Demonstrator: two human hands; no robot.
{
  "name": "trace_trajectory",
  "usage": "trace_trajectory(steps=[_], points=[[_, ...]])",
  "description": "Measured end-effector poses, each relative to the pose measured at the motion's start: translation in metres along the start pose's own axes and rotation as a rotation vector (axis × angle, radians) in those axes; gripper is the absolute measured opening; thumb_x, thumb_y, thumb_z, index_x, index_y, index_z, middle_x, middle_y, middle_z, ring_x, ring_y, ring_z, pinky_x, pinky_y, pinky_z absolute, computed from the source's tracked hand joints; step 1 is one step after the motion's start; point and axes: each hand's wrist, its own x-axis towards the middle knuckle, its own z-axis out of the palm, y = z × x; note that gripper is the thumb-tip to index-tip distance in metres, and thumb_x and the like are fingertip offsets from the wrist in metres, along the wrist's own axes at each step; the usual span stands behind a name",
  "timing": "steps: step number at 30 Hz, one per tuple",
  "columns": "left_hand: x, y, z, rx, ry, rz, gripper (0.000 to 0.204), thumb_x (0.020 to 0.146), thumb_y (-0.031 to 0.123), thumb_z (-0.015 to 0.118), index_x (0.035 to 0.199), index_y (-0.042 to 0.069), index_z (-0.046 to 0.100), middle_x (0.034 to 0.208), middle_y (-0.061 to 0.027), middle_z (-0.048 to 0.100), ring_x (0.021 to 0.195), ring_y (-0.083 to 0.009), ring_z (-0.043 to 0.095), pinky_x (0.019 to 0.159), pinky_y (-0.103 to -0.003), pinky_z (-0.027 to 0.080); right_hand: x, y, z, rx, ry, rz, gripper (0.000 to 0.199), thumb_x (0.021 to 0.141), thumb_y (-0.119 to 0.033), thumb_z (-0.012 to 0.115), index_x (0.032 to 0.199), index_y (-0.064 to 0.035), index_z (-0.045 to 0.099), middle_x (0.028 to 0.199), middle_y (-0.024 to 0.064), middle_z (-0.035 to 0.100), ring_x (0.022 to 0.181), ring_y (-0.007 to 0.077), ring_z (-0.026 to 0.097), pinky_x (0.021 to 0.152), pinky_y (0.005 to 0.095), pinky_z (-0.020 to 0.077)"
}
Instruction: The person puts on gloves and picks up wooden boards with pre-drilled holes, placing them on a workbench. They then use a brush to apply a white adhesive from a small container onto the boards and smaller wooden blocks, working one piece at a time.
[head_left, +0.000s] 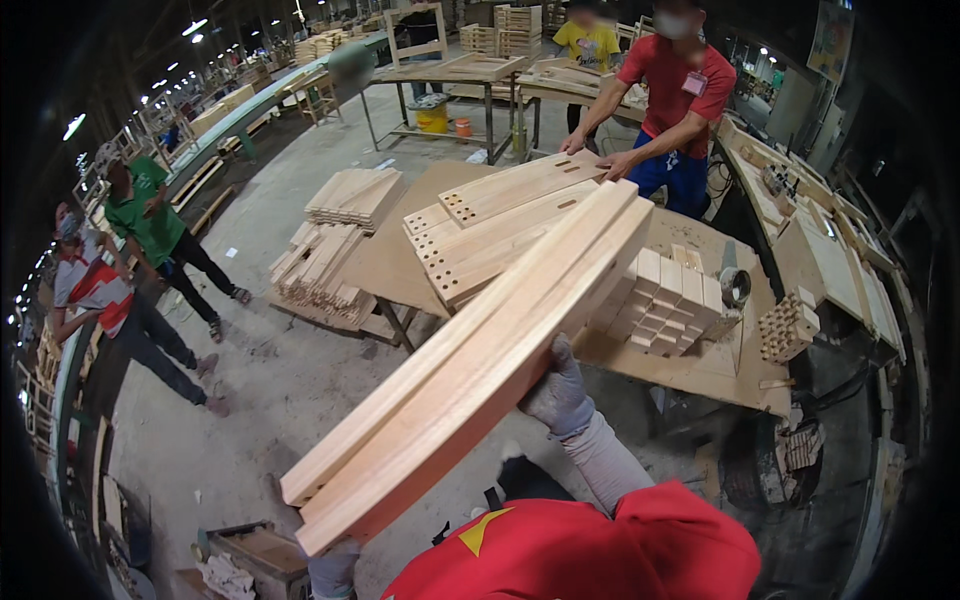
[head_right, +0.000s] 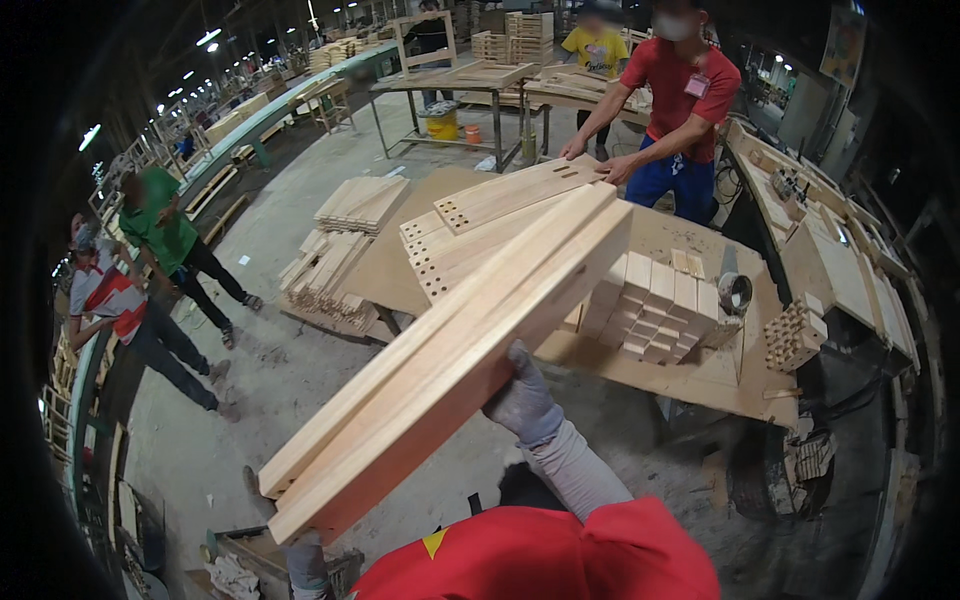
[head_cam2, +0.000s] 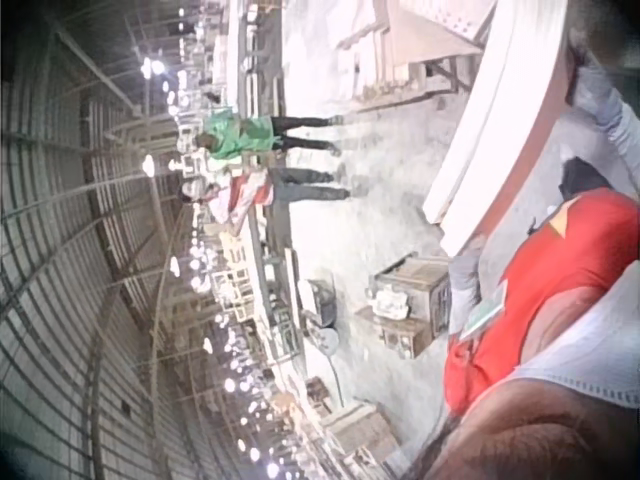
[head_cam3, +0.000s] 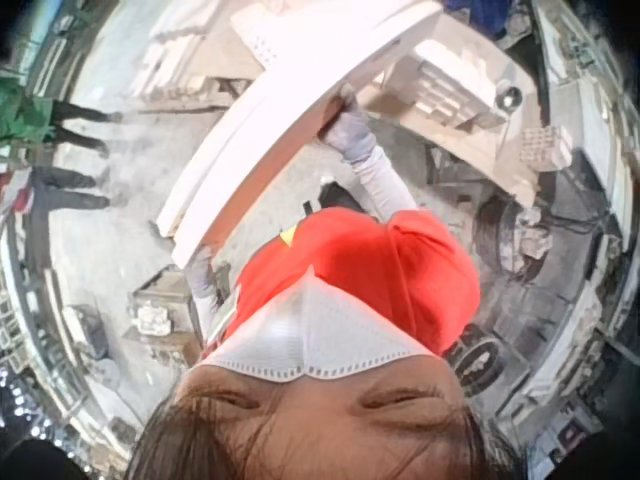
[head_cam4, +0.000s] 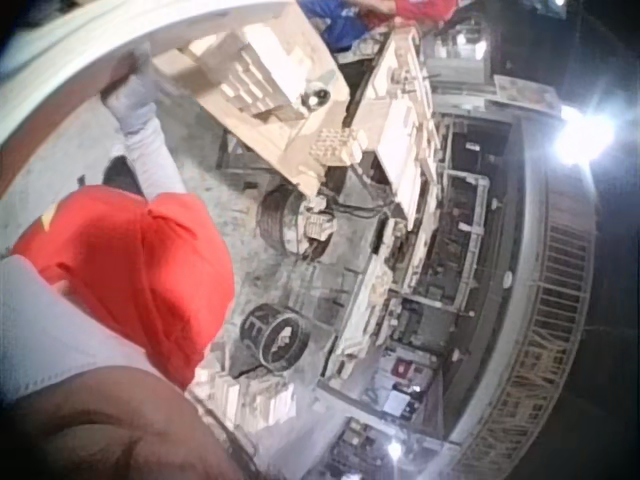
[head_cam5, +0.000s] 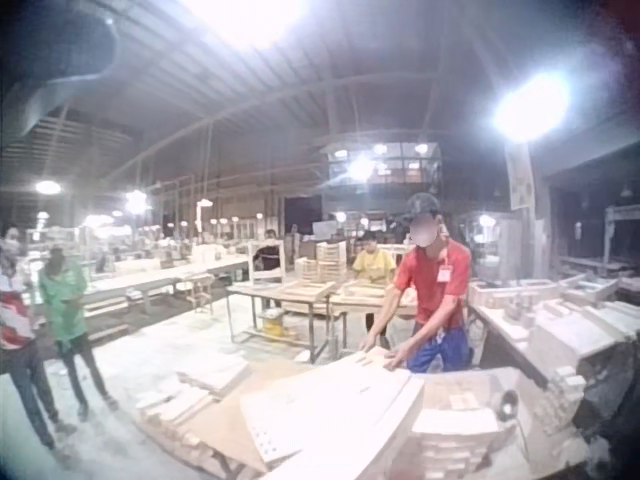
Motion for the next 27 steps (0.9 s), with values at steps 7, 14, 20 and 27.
trace_trajectory(steps=[7,14,20,27], points=[[0.061,-0.091,0.030,0.064,-0.445,-0.206,0.129,0.056,0.049,0.082,0.139,0.003,-0.006,0.130,-0.0205,0.033,0.114,-0.0301,0.047,0.096,-0.041,0.039,0.070,-0.047,-0.048,-0.094,0.114,-0.165,0.081,0.073,-0.056,0.062,0.136,-0.0136,0.033,0.136,0.0103,0.039,0.125,0.0309,0.037,0.104,0.0507,0.0288],[0.188,-0.105,0.102,-0.047,-0.415,-0.154,0.123,0.059,0.052,0.079,0.139,-0.002,0.001,0.135,-0.0178,0.028,0.120,-0.0272,0.040,0.098,-0.040,0.037,0.155,-0.083,-0.078,0.022,0.046,-0.141,0.079,0.080,-0.056,0.054,0.139,-0.0116,0.026,0.142,0.0129,0.030,0.129,0.0330,0.030,0.105,0.0527,0.0247],[0.265,-0.171,0.121,-0.001,-0.413,-0.196,0.108,0.058,0.031,0.082,0.135,-0.002,0.013,0.117,-0.0188,0.046,0.110,-0.0304,0.049,0.090,-0.041,0.044,0.225,-0.083,-0.069,0.041,0.271,-0.198,0.073,0.085,-0.055,0.045,0.140,-0.0108,0.024,0.142,0.0136,0.029,0.131,0.0326,0.026,0.108,0.0488,0.0188],[0.363,-0.278,0.173,-0.116,-0.448,-0.004,0.030,0.075,-0.001,0.057,0.105,-0.001,0.055,0.105,-0.0095,0.055,0.092,-0.0208,0.054,0.079,-0.031,0.043,0.360,-0.092,-0.079,-0.286,0.466,-0.471,0.055,0.086,-0.030,0.057,0.129,-0.0026,0.036,0.125,0.0104,0.047,0.117,0.0258,0.044,0.101,0.0375,0.0353]])
